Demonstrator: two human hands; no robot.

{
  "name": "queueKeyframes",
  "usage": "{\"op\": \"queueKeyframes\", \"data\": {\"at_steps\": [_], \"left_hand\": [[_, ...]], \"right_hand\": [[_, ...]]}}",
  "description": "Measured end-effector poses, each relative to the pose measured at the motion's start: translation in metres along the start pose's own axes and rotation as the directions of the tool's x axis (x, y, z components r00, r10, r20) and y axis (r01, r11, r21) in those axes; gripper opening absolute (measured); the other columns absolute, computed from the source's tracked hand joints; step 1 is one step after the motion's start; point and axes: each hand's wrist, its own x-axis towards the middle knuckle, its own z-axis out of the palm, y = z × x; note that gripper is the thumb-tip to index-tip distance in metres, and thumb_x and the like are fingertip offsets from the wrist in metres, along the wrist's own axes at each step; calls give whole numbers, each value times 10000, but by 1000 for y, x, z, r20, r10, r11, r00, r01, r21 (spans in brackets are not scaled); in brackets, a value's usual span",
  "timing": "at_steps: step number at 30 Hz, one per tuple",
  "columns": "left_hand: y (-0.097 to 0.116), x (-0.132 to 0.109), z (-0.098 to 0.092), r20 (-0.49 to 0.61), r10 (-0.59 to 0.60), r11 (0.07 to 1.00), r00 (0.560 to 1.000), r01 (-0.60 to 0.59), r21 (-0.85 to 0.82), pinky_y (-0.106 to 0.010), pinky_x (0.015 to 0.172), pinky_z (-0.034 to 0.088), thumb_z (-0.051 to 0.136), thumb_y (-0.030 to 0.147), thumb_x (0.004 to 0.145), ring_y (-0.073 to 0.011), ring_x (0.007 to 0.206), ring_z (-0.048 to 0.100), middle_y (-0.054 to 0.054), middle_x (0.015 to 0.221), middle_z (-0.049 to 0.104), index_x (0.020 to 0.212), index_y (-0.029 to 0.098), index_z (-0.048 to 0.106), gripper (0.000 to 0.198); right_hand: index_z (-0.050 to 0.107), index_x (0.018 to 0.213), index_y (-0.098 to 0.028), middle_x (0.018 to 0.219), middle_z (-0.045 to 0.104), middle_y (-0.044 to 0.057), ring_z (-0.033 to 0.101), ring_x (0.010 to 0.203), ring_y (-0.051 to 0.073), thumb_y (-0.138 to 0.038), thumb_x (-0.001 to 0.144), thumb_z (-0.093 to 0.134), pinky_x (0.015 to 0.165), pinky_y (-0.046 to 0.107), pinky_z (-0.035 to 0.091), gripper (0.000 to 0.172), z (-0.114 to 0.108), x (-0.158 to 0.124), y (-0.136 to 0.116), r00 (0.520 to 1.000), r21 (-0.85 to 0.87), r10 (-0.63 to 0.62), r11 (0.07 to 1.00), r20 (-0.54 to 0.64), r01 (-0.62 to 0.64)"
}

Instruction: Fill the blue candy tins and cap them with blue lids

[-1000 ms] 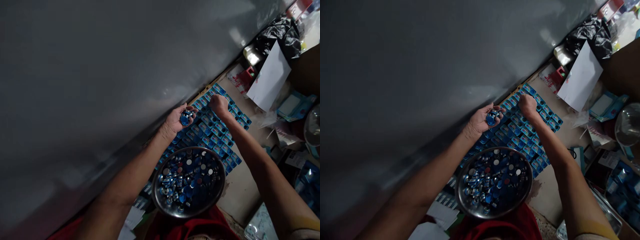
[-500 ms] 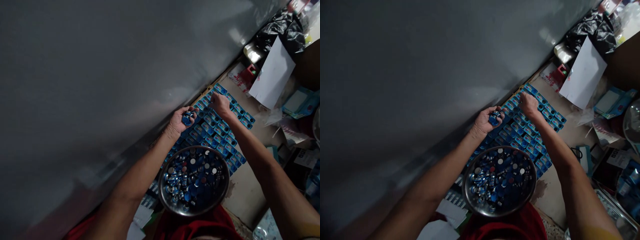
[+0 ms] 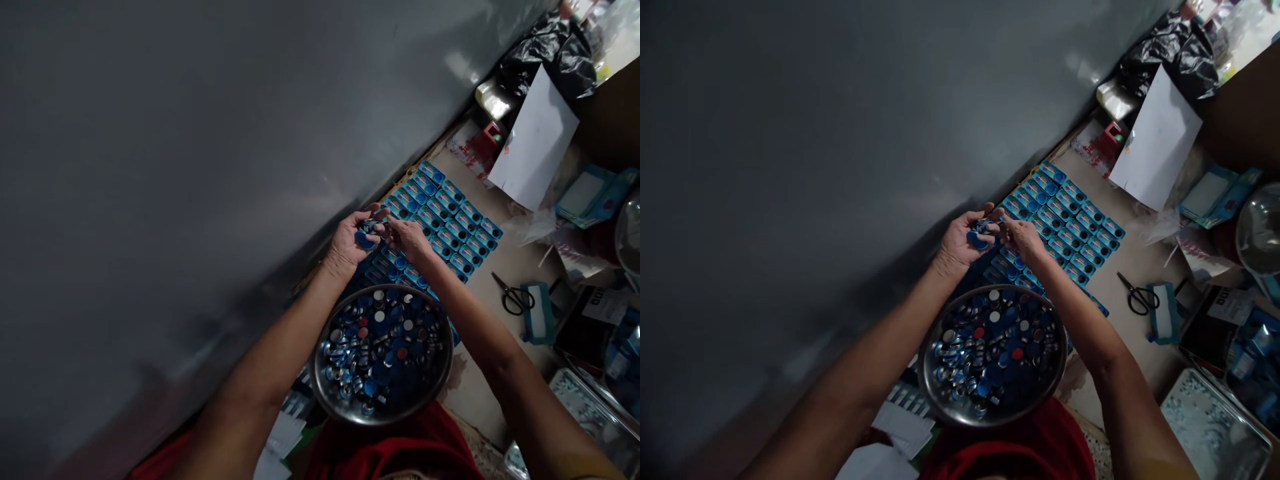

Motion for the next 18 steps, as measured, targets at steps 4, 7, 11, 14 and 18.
{"op": "queueKeyframes", "data": {"at_steps": [4,7,11,14,18], "left_hand": [[8,-5,-6,-25,-19,999,1000,18,-40,-111,399,402,433,176,1074,-103,593,619,-93,918,776,1085,163,747,315],[12,-9,-14,-76,-21,999,997,19,-32,-156,466,509,473,283,1108,-139,663,678,-113,924,777,1036,158,742,305],[12,-11,-21,-107,47,999,993,-48,-9,-330,692,681,447,351,1134,-224,841,779,-132,973,796,1000,152,732,372],[11,-7,-24,-88,43,999,995,-45,-19,-396,807,695,463,317,1121,-253,950,804,-134,1018,806,1072,156,746,330],[14,2,-27,-65,3,999,998,-6,-37,-426,903,687,484,270,1095,-261,1030,806,-133,1034,812,1191,159,757,310]], "right_hand": [[744,935,-189,666,630,-53,594,599,120,-178,760,676,643,235,513,188,-24,-2,-11,990,-217,-104,973,-92,82],[781,1032,-200,769,719,-26,693,742,171,-144,757,669,779,291,572,302,-39,3,-28,904,-597,-390,772,-174,218],[840,1022,-240,1082,836,57,764,1071,254,-180,886,671,954,346,567,225,-31,19,-51,869,-971,-488,236,-82,40],[848,1086,-235,1258,809,109,743,1188,291,-158,949,619,931,347,575,278,-15,32,-64,908,-996,-418,-55,-34,-63],[764,1288,-202,1335,771,154,732,1209,331,-181,892,754,890,370,595,396,-8,51,-80,937,-975,-340,-173,-74,-140]]}}
